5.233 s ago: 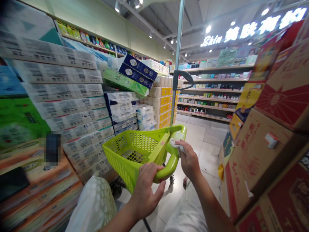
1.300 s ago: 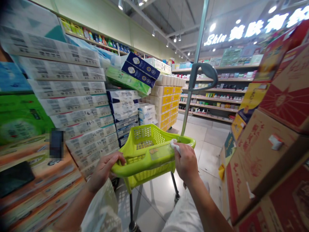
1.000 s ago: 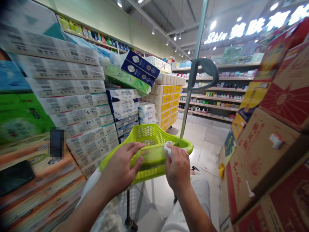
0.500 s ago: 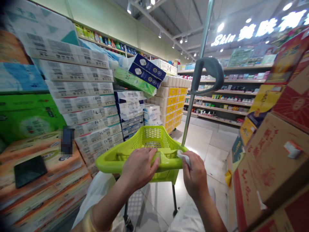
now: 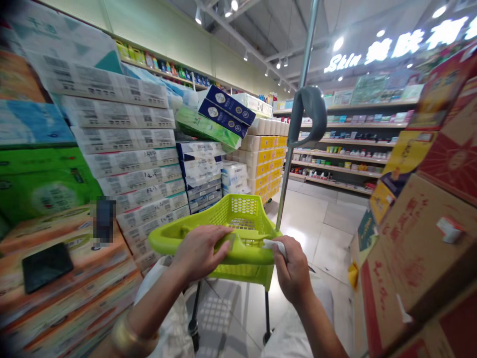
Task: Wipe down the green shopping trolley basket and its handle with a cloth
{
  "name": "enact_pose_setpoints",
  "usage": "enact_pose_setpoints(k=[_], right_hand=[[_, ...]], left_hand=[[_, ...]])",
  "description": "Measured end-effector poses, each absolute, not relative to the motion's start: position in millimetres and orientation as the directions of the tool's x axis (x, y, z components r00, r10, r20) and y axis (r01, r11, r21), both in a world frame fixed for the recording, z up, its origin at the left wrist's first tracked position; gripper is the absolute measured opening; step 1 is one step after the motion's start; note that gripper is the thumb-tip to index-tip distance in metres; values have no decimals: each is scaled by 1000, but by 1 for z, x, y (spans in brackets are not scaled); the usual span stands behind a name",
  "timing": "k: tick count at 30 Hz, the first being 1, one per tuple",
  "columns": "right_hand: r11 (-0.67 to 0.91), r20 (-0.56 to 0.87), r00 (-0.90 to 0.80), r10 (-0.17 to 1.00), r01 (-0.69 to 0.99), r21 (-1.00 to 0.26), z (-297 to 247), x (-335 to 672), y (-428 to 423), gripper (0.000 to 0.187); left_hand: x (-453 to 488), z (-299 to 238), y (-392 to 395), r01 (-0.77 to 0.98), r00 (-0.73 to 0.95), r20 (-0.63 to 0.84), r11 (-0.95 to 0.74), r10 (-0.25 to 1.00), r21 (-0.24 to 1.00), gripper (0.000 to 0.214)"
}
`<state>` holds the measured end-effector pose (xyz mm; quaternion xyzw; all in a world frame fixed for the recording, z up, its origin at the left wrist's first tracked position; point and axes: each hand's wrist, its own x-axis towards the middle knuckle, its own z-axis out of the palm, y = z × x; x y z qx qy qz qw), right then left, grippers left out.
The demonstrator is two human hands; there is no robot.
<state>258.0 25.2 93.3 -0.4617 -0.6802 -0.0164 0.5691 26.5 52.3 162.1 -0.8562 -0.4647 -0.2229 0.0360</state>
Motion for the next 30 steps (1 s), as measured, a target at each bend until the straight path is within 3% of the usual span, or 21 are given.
enact_pose_setpoints(k=[4, 7, 12, 17, 23, 30], right_hand=[[656, 804, -83, 589, 630, -415, 92, 246, 18, 17], [722, 787, -130, 603, 508, -470, 88, 247, 21, 20], [679, 713, 88, 695, 245, -692, 69, 250, 34, 26], [637, 648, 231, 726, 127, -760, 51, 247, 40, 25], [665, 722, 245, 647, 282, -692, 61, 228, 22, 25], [716, 842, -60, 537, 560, -417, 88, 212, -6, 24]], left_hand=[[14, 164, 60, 793, 476, 430, -586, 767, 168, 32], [3, 165, 67, 769, 508, 428, -618, 747, 167, 32], [-10, 167, 75, 761, 519, 420, -626, 744, 169, 35], [-14, 167, 77, 761, 514, 414, -622, 752, 185, 33], [-18, 166, 78, 760, 519, 405, -623, 753, 186, 31], [-21, 168, 75, 752, 513, 426, -629, 745, 196, 30]])
